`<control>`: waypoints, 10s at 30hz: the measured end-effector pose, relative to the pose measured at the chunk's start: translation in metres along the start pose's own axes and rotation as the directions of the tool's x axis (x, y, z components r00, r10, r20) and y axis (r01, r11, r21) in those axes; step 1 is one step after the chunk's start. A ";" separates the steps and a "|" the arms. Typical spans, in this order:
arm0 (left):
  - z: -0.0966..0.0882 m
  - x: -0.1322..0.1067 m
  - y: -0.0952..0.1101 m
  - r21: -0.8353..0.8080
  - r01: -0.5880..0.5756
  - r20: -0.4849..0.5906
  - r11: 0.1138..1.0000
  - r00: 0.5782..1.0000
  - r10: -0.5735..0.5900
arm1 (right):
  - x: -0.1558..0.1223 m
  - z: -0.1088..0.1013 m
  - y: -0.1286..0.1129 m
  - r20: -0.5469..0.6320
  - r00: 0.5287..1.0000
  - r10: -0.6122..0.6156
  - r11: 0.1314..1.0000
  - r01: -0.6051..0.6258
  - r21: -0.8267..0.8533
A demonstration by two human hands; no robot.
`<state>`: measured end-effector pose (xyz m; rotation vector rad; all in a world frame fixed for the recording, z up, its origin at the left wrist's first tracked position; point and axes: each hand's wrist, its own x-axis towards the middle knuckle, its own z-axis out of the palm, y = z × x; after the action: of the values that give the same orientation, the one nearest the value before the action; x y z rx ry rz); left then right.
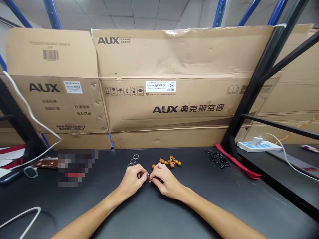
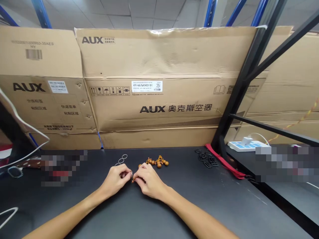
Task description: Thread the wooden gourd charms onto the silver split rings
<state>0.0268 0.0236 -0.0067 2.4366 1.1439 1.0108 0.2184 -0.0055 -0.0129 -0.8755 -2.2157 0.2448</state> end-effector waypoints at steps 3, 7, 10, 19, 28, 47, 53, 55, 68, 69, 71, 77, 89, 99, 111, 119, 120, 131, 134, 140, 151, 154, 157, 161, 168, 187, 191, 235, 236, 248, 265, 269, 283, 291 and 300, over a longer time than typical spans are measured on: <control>-0.004 0.005 -0.004 0.053 0.160 0.011 0.986 0.987 -0.161 | 0.001 -0.001 -0.001 -0.022 0.999 -0.049 0.998 0.048 -0.033; -0.008 0.004 -0.011 0.320 0.119 0.013 0.940 0.991 -0.130 | 0.003 -0.004 0.006 -0.251 0.962 0.106 0.992 -0.120 -0.045; -0.008 0.002 -0.017 0.462 0.052 0.008 0.885 0.998 -0.062 | 0.004 -0.005 0.018 -0.393 0.869 0.301 0.950 -0.311 0.037; -0.008 -0.002 0.001 0.257 -0.257 0.096 0.932 0.966 0.239 | 0.002 -0.007 0.036 -0.384 0.783 0.489 0.809 -0.572 -0.136; -0.010 -0.009 0.019 -0.006 -0.341 0.310 0.940 0.893 0.326 | 0.002 -0.011 0.021 -0.104 0.989 0.100 0.938 -0.129 -0.322; -0.005 -0.007 0.007 0.089 -0.290 0.216 0.953 0.940 0.266 | 0.001 -0.010 0.013 0.045 0.996 0.071 0.982 -0.062 -0.181; -0.004 -0.008 0.008 0.065 -0.273 0.193 0.960 0.947 0.256 | 0.002 -0.009 0.006 0.013 0.997 0.074 0.984 -0.071 -0.164; -0.003 -0.007 0.008 0.046 -0.267 0.196 0.963 0.947 0.253 | 0.002 -0.007 0.007 0.001 0.997 0.077 0.984 -0.076 -0.162; -0.004 -0.006 0.009 0.007 -0.202 0.183 0.979 0.963 0.197 | 0.000 -0.002 0.013 -0.074 0.987 0.145 0.976 -0.155 -0.152; -0.004 -0.007 0.010 0.017 -0.215 0.182 0.976 0.961 0.208 | 0.001 -0.002 0.012 -0.074 0.988 0.136 0.979 -0.146 -0.143; -0.003 -0.008 0.011 0.039 -0.236 0.181 0.971 0.957 0.226 | 0.001 -0.003 0.009 -0.071 0.990 0.121 0.983 -0.129 -0.131; -0.002 -0.008 0.011 0.099 -0.270 0.182 0.958 0.951 0.249 | 0.001 -0.002 0.006 -0.056 0.993 0.104 0.984 -0.110 -0.138; -0.002 -0.008 0.011 0.097 -0.252 0.161 0.963 0.959 0.235 | 0.001 0.001 0.011 -0.125 0.975 0.184 0.944 -0.211 -0.253; 0.000 -0.007 0.007 0.090 -0.251 0.129 0.964 0.963 0.238 | 0.002 -0.005 0.001 -0.063 0.991 0.119 0.956 -0.131 -0.263; -0.003 -0.002 0.009 -0.125 -0.128 0.131 0.984 0.981 0.145 | 0.002 -0.004 0.003 -0.022 0.996 0.090 0.971 -0.093 -0.221; -0.002 -0.001 0.006 -0.029 -0.142 0.057 0.989 0.988 0.143 | 0.002 -0.003 0.007 0.021 0.997 0.070 0.959 -0.062 -0.277; -0.001 -0.001 0.004 0.014 -0.156 0.043 0.988 0.987 0.156 | 0.002 -0.003 0.007 0.031 0.998 0.060 0.954 -0.048 -0.296; 0.002 -0.004 -0.001 0.352 -0.321 0.084 0.879 0.946 0.312 | 0.002 -0.004 0.006 0.060 0.998 -0.008 0.951 0.026 -0.307; 0.001 -0.004 -0.002 0.283 -0.279 0.058 0.918 0.960 0.274 | 0.003 -0.005 0.006 0.061 0.998 -0.034 0.956 0.050 -0.290; 0.002 -0.002 -0.006 0.207 -0.190 0.007 0.960 0.981 0.192 | 0.002 -0.005 0.007 0.047 0.994 -0.097 0.953 0.107 -0.285; 0.003 -0.006 -0.002 0.308 -0.301 0.023 0.903 0.951 0.309 | 0.002 -0.004 0.004 0.045 0.995 -0.093 0.952 0.102 -0.289; 0.005 -0.003 -0.007 0.227 -0.209 -0.009 0.951 0.976 0.217 | 0.002 -0.004 0.005 0.050 0.990 -0.134 0.934 0.143 -0.329; 0.005 -0.002 -0.009 0.202 -0.177 -0.018 0.963 0.983 0.184 | 0.002 -0.005 0.007 0.065 0.984 -0.166 0.909 0.178 -0.377; 0.001 -0.004 -0.004 0.343 -0.304 0.015 0.889 0.948 0.319 | 0.002 -0.006 0.009 0.090 0.978 -0.186 0.884 0.207 -0.419; 0.002 -0.005 -0.001 0.339 -0.223 -0.013 0.914 0.970 0.242 | 0.003 -0.008 0.002 0.147 0.958 -0.245 0.878 0.284 -0.384; -0.003 -0.001 0.000 0.237 -0.149 -0.127 0.960 0.975 0.183 | 0.000 -0.004 0.000 0.137 0.966 -0.222 0.890 0.258 -0.377; -0.006 0.003 -0.007 0.275 -0.095 -0.096 0.957 0.987 0.126 | 0.001 -0.005 0.001 0.026 0.984 -0.174 0.913 0.171 -0.372; -0.021 0.021 -0.080 0.386 -0.025 0.154 0.922 0.987 -0.037 | -0.003 -0.011 0.056 -0.157 0.841 0.517 0.695 -0.520 -0.497; -0.021 0.021 -0.082 0.390 -0.033 0.166 0.920 0.986 -0.035 | -0.003 -0.011 0.055 -0.144 0.842 0.519 0.703 -0.517 -0.489; -0.020 0.021 -0.080 0.447 0.006 0.105 0.894 0.993 -0.059 | -0.002 -0.025 0.070 -0.166 0.844 0.509 0.709 -0.521 -0.475; 0.009 -0.007 -0.019 0.247 -0.183 0.197 0.952 0.971 0.135 | -0.003 0.001 0.027 0.150 0.954 0.258 0.934 -0.206 -0.291; 0.008 -0.007 -0.019 0.286 -0.161 0.220 0.945 0.971 0.099 | -0.001 -0.005 0.032 0.178 0.946 0.270 0.936 -0.214 -0.281; 0.007 -0.006 -0.016 0.316 -0.172 0.224 0.933 0.969 0.103 | -0.003 -0.004 0.031 0.145 0.958 0.248 0.933 -0.196 -0.301; 0.007 -0.006 -0.017 0.302 -0.184 0.207 0.935 0.970 0.125 | -0.002 -0.005 0.030 0.134 0.963 0.234 0.934 -0.184 -0.308; 0.002 0.000 -0.013 0.306 -0.222 0.180 0.926 0.968 0.173 | -0.003 -0.002 0.029 0.091 0.978 0.189 0.929 -0.149 -0.339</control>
<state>0.0202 0.0324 -0.0147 2.8818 1.1033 0.7179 0.2359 0.0142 -0.0249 -1.2681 -2.3355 0.0028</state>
